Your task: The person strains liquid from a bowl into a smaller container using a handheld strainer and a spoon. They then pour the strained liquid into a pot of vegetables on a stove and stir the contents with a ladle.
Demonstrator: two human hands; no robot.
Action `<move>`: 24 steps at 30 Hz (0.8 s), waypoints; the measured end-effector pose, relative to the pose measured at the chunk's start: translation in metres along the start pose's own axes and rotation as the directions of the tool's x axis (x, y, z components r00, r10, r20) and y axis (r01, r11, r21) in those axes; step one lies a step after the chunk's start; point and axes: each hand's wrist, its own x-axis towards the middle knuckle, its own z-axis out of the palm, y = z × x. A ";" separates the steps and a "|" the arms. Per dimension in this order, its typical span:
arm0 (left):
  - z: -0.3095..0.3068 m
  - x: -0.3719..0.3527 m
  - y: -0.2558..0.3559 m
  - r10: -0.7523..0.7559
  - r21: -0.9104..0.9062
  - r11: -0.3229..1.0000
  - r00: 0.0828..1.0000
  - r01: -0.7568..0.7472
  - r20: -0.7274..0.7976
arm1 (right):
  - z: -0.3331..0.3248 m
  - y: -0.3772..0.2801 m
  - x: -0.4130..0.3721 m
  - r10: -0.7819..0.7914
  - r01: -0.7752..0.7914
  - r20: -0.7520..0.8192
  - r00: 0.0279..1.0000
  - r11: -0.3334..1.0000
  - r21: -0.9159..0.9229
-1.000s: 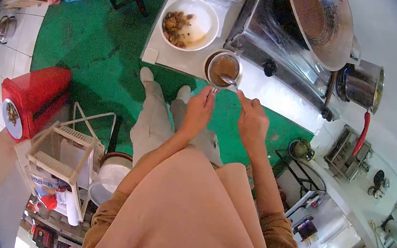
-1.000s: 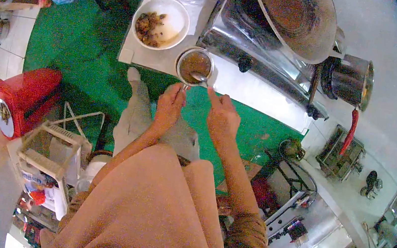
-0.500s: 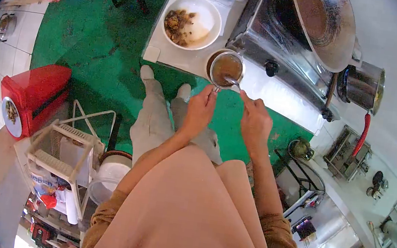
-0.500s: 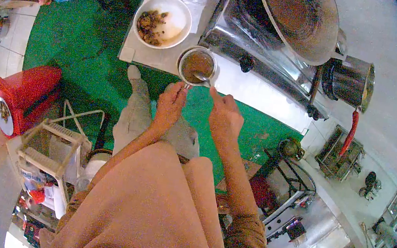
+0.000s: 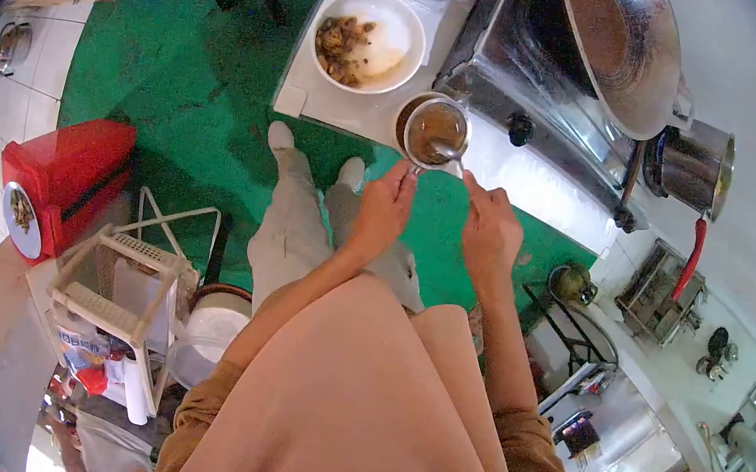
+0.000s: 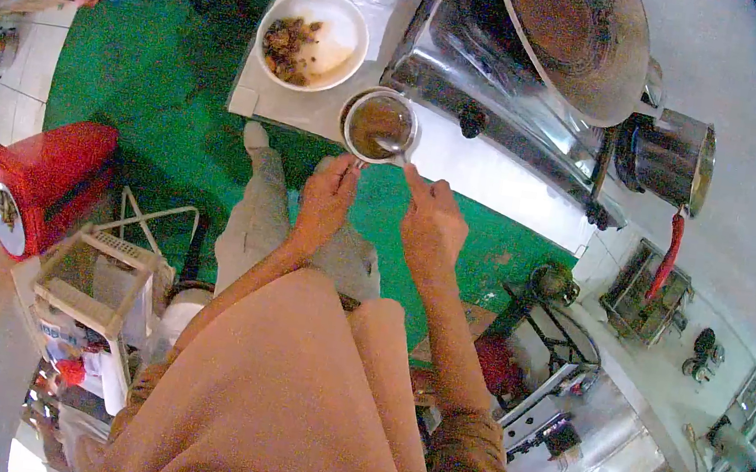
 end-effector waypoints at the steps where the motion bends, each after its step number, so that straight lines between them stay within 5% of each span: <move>1: 0.002 -0.001 -0.004 0.005 -0.013 1.000 1.000 -0.005 -0.001 | 0.001 0.000 0.001 0.000 0.000 0.001 1.000 1.000 0.001; 6: 0.002 -0.001 0.001 -0.035 0.021 0.999 0.999 0.035 0.040 | 0.007 -0.006 0.006 -0.007 0.021 -0.103 0.995 0.990 0.137; 16: -0.001 0.000 0.004 -0.045 0.023 0.999 0.998 0.044 0.040 | 0.004 -0.002 0.003 0.034 -0.032 -0.045 0.998 0.998 0.048; 24: 0.005 0.000 -0.004 -0.016 -0.077 0.997 1.000 0.018 0.020 | 0.007 -0.004 -0.002 0.012 -0.009 -0.014 1.000 0.987 0.162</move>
